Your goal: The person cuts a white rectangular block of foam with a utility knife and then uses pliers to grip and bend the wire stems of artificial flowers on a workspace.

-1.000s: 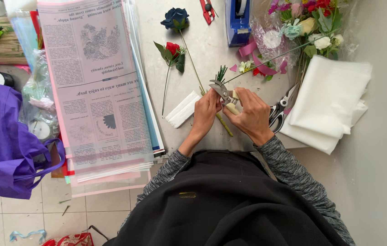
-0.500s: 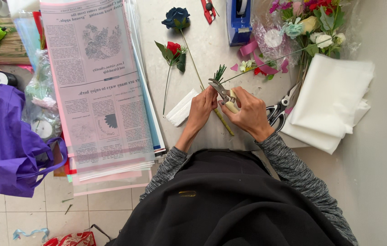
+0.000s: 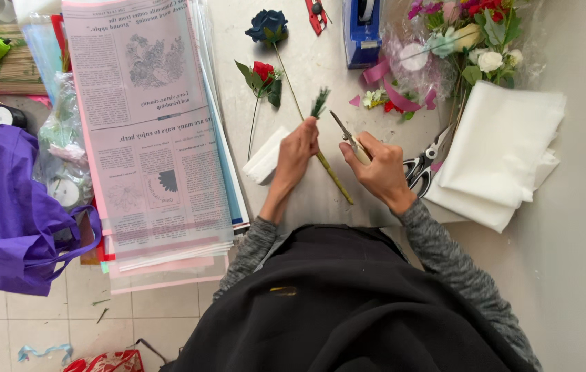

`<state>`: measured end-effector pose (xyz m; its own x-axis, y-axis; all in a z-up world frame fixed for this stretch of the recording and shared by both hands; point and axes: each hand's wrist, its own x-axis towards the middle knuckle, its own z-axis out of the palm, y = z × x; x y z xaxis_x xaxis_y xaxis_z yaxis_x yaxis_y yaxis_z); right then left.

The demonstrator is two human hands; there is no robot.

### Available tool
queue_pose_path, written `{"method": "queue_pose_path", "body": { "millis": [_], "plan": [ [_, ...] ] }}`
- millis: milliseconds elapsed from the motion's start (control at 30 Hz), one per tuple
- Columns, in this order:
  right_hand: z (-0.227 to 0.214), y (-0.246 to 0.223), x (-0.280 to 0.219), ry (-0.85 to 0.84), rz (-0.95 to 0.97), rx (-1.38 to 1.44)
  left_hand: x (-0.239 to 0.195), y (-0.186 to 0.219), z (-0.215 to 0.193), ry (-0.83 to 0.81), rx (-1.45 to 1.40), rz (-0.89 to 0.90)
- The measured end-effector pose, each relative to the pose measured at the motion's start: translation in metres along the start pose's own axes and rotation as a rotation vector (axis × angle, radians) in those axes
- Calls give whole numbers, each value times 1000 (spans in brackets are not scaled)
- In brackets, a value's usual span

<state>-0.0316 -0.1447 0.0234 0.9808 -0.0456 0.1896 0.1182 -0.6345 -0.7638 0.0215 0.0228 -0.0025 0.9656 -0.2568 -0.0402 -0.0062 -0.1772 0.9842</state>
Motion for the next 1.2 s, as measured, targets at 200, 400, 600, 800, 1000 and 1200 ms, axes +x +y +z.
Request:
{"method": "queue_pose_path", "body": {
  "millis": [200,400,600,800,1000,1200],
  "plan": [
    [-48,-26,19,-206,174,192,10,9,-35,138,-94,-61],
    [-50,42,7,-242,66,-426,-10,35,-66,330,-293,-168],
    [-13,102,4,107,-185,-921,-28,38,-65,344,-204,-86],
    [-7,135,17,185,-286,-899,-45,29,-56,293,-44,-74],
    [-6,103,18,201,-275,-709,-60,22,-31,180,15,-186],
    [3,-16,1,-261,190,468,-65,12,3,28,189,-164]
  ]
}}
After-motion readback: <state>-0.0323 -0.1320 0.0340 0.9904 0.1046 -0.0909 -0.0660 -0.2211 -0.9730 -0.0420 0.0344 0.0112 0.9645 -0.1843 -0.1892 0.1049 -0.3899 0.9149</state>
